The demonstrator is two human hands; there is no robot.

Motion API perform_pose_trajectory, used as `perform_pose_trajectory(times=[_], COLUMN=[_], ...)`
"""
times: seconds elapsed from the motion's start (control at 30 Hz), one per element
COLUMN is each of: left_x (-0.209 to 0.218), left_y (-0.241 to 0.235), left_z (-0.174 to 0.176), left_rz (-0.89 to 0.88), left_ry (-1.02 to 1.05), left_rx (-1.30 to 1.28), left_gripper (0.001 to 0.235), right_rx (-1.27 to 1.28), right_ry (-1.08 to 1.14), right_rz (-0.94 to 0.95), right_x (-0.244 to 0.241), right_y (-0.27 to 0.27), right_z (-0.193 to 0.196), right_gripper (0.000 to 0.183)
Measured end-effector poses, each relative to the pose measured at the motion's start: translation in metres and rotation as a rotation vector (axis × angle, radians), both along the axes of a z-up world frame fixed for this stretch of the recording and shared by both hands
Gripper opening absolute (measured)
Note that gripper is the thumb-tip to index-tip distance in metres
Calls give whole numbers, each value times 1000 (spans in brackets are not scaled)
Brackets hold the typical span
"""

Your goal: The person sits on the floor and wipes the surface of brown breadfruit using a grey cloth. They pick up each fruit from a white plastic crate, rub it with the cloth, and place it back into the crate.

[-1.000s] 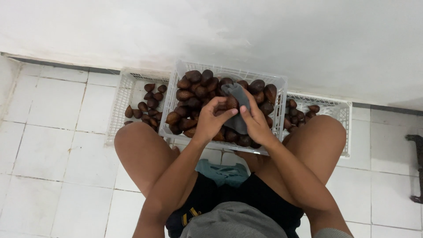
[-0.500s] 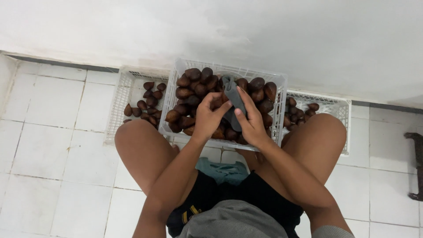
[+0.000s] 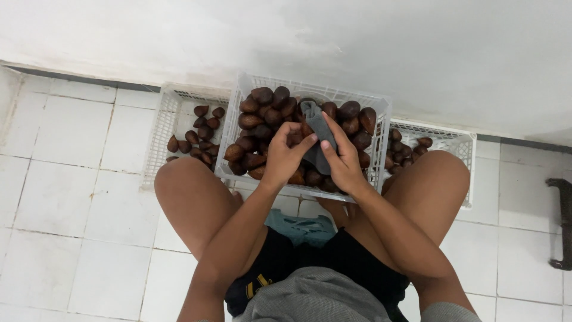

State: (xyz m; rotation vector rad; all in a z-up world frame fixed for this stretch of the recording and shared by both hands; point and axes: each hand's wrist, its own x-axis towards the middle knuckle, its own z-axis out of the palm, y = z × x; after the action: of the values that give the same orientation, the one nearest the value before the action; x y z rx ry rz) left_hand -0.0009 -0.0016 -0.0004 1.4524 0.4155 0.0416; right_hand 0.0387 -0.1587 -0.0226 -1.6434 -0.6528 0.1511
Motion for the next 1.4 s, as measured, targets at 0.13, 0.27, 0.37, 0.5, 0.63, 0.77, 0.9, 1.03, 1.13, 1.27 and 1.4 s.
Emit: perform_pose_trajectory(times=[0.13, 0.27, 0.37, 0.5, 0.63, 0.77, 0.9, 1.03, 1.13, 1.27, 1.4], left_x=[0, -2, -2, -1, -1, -3, -5, -5, -3, 2, 5], left_y=[1, -1, -2, -2, -1, -3, -3, -5, -5, -2, 1], left_z=[-4, 2, 5, 2, 1, 7, 11, 9, 9, 11, 14], left_rz=[-18, -31, -40, -53, -45, -40, -100, -122, -86, -46, -47], left_ry=[-31, -92, -113, -99, -117, -147, -282, -313, -289, -197, -144], left_rx=[-3, 5, 40, 13, 15, 29, 86, 101, 74, 73, 78], left_gripper=[43, 42, 42, 39, 41, 41, 41, 42, 46, 48, 51], right_rx=[0, 54, 63, 68, 46, 86, 161, 188, 158, 141, 123], right_ry=[21, 48, 54, 75, 64, 66, 175, 270, 268, 235, 219], right_rz=[-1, -22, -24, -17, -22, -18, -59, -97, -112, -96, -78], right_x=[1, 0, 1, 3, 2, 1, 10, 3, 3, 7, 9], right_y=[-1, -2, -3, -3, -3, -5, -16, -10, -9, -10, -5], right_z=[2, 4, 5, 6, 4, 5, -25, -10, -6, -11, -1], right_gripper=[51, 51, 51, 50, 51, 50, 50, 49, 49, 50, 50])
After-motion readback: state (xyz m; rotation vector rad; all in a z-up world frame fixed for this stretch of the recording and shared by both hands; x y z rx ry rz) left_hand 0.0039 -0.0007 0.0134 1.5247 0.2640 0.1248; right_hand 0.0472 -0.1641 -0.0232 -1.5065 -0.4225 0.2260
